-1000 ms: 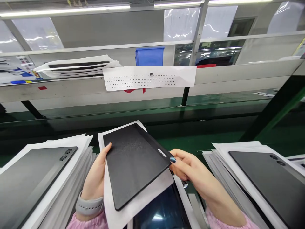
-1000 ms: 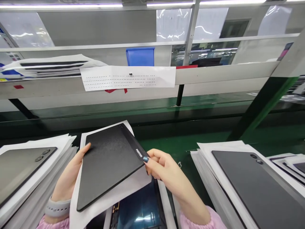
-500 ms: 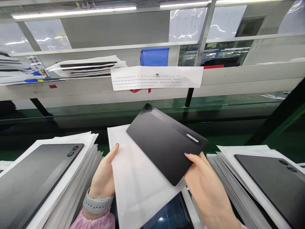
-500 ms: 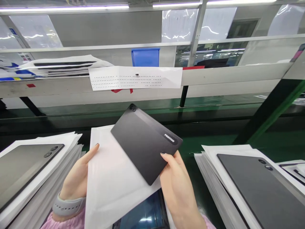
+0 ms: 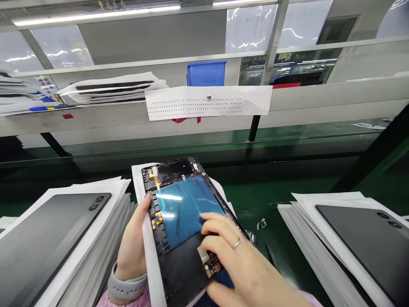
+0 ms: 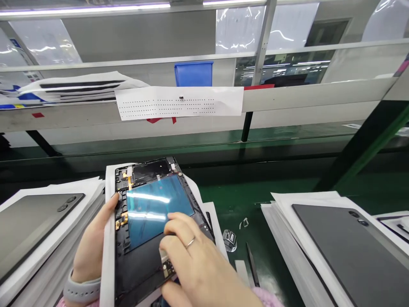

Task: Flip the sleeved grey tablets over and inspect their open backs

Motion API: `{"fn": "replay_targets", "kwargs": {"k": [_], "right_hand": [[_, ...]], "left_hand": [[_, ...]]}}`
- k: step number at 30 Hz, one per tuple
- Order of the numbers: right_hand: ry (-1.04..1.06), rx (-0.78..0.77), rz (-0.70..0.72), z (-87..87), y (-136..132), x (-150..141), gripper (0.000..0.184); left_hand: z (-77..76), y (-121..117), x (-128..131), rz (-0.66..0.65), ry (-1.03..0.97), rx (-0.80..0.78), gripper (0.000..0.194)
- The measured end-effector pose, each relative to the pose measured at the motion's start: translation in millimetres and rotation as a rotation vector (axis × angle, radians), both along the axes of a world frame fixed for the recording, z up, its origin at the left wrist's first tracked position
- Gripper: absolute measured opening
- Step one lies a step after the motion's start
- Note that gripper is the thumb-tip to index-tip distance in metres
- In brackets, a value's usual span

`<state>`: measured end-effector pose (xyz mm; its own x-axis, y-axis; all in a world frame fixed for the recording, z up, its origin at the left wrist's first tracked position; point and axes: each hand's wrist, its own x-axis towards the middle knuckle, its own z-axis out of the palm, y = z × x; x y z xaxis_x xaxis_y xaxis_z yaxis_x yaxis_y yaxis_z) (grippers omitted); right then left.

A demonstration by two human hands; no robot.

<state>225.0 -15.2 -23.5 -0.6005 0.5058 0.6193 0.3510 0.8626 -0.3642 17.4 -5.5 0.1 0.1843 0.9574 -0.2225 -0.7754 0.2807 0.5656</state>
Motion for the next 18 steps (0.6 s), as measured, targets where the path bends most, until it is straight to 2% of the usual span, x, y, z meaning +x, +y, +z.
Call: {"fn": "replay_targets", "kwargs": {"k": [3,5,8,11,15,18], "right_hand": [[0.035,-0.024,-0.042,6.5,-3,8,0.028],[0.05,0.009,-0.019,10.3,-4,10,0.024],[0.101,0.064,0.002,11.3,-4,8,0.021],[0.129,0.113,0.012,5.9,-3,1,0.022],[0.117,0.138,0.022,2.0,-1,-4,0.022],[0.036,0.032,0.062,9.1,-3,3,0.017]], "left_hand": [[-2.6,-5,-3,0.072,0.061,0.067,0.047],[-2.8,-6,-4,0.087,0.074,0.099,0.043],[1.6,-5,-2,0.003,0.0,0.218,0.043],[9.6,-4,1,-0.054,-0.096,0.355,0.055],[13.3,-3,2,-0.042,-0.113,0.355,0.064],[8.7,-2,-1,-0.074,-0.107,0.352,0.061]]}}
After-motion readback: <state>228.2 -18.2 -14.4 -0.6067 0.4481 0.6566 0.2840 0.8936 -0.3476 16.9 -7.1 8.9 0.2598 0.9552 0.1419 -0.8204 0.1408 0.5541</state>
